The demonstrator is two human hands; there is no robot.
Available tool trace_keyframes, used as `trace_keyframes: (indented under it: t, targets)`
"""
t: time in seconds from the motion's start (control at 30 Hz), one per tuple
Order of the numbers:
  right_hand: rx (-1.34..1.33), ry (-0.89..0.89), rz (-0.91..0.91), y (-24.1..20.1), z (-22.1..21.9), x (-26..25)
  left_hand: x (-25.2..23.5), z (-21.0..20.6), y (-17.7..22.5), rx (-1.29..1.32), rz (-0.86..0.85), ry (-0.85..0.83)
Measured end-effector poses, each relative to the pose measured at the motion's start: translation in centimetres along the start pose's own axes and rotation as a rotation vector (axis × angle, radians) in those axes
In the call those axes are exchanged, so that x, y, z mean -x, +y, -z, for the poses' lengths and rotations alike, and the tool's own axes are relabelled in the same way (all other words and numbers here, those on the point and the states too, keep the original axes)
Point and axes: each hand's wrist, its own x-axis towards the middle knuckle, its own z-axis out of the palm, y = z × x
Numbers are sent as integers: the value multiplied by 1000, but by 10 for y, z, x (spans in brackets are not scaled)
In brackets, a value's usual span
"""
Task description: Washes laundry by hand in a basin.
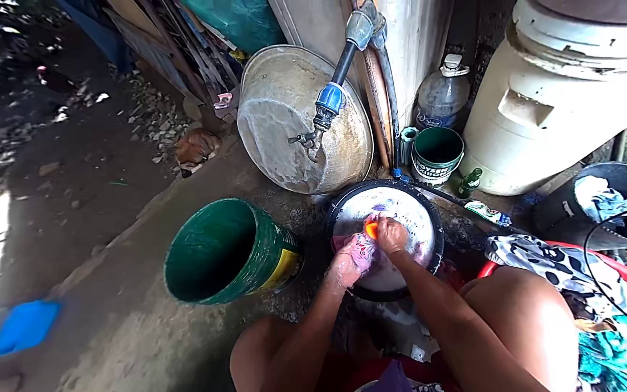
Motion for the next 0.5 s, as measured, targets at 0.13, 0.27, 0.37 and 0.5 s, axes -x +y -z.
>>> trace_keyframes:
  t: [0.13,0.27,0.37,0.5]
  targets:
    - [-130,36,366,-45,-30,44,4,19,0,59,-128,-77]
    - [-101,13,32,-11,-10,13,16,15,27,-72,-69,-108]
    - [-150,46,-304,57,-19,-15,2,49,35,39,-220,-64]
    - [-221,-168,-411,129,-47,-17,-29,60,-4,-538,-139,325]
